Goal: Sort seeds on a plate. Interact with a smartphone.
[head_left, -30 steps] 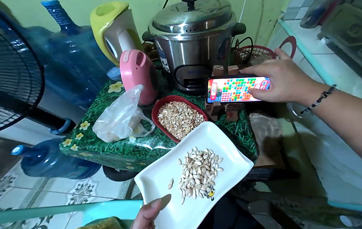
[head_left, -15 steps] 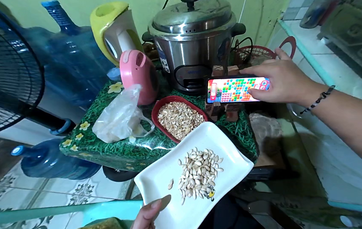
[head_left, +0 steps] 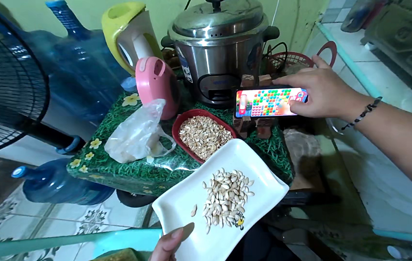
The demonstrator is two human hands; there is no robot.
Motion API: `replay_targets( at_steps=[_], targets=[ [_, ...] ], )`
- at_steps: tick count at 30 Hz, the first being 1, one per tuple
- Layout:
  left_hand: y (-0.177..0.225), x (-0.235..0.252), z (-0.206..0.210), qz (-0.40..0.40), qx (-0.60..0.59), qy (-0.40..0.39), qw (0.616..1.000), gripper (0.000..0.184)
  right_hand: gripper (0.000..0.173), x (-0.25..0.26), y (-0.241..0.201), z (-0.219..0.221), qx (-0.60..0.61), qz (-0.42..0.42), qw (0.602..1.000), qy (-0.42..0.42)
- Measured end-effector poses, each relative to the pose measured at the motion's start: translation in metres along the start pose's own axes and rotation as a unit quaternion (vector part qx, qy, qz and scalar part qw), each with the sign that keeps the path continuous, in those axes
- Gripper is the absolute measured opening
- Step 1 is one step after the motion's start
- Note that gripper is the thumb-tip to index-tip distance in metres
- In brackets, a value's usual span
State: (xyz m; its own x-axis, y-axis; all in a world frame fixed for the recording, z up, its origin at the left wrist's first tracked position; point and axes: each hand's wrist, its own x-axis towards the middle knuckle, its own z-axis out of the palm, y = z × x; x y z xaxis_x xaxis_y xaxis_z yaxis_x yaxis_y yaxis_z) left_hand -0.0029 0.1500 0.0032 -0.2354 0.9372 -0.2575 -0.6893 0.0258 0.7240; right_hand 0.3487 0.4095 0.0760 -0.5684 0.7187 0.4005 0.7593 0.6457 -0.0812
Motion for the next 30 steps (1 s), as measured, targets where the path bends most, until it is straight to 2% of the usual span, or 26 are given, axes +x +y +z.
replay_targets(
  at_steps=[30],
  targets=[
    [0.0009, -0.0004, -0.0002, -0.01, -0.003, -0.004, 1.0, 0.015, 0.07, 0.0004, 0.0023, -0.0032, 0.0, -0.011, 1.0, -0.026]
  ],
)
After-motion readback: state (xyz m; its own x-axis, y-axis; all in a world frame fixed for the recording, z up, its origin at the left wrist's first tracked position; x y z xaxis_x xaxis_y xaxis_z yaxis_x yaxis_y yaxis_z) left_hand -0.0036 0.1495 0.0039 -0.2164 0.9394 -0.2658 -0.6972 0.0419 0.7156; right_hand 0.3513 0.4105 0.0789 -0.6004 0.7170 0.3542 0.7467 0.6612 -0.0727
